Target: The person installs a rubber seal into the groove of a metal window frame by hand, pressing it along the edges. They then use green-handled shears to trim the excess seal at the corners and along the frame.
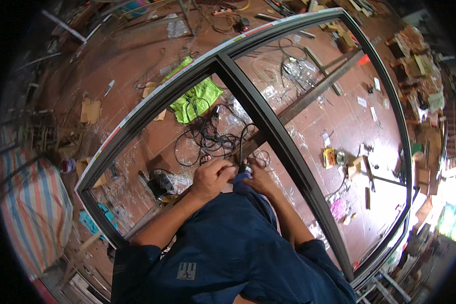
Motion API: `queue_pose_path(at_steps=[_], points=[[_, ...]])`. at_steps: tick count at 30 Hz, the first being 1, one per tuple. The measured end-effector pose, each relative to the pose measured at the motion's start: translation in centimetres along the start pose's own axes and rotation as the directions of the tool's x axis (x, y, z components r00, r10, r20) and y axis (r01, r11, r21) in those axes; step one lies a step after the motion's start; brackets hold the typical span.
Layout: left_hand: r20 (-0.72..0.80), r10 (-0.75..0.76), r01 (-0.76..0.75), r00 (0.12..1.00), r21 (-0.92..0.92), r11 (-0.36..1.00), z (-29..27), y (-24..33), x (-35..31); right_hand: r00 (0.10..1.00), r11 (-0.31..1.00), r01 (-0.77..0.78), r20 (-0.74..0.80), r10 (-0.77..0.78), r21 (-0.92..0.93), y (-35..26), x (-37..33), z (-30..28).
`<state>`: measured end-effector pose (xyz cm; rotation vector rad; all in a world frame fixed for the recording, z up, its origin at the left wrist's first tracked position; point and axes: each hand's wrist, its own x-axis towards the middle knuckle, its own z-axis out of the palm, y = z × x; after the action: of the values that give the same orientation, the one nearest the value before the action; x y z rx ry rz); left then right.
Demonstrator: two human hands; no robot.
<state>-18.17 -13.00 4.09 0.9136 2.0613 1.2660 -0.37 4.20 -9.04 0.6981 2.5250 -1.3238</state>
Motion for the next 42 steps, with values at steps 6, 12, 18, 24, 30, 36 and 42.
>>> queue_pose_path(at_steps=[6, 12, 18, 24, 30, 36, 42], points=[[0.026, -0.424, 0.425, 0.905, -0.103, 0.899, 1.1, 0.7, -4.8, 0.835, 0.816, 0.540, 0.253, -0.489, -0.206, -0.9, 4.2, 2.3], [0.026, -0.394, 0.393, 0.919, -0.170, 0.904, 7.7, 1.5, -5.6, 0.737, 0.680, -0.234, 0.583, -0.343, 0.695, -13.7, 3.3, -11.3], [0.059, -0.426, 0.397, 0.903, -0.497, 0.771, 5.2, 7.0, -2.8, 0.843, 0.603, 0.080, 0.269, -0.466, 0.793, -16.6, 5.3, -14.3], [-0.282, -0.303, 0.257, 0.910, -0.190, 0.948, -6.8, 15.4, 5.1, 0.540, 0.837, 0.262, 0.646, -0.539, 0.480, -10.5, 0.7, -12.2], [-0.451, -0.086, 0.031, 0.888, -0.129, 0.991, -9.8, 18.4, 9.1, 0.631, 0.837, 0.215, 0.583, -0.512, 0.503, -15.0, 0.7, -13.6], [-0.189, -0.129, -0.080, 0.974, -0.810, 0.580, -1.3, 9.3, 4.1, 0.720, 0.332, 0.092, 0.168, -0.674, 0.939, -23.9, 3.9, -21.2], [0.228, -0.367, 0.430, 0.902, -0.392, 0.813, 0.8, 5.3, -3.7, 0.804, 0.053, 0.213, -0.144, -0.576, 0.976, -23.8, 13.0, -27.8]])
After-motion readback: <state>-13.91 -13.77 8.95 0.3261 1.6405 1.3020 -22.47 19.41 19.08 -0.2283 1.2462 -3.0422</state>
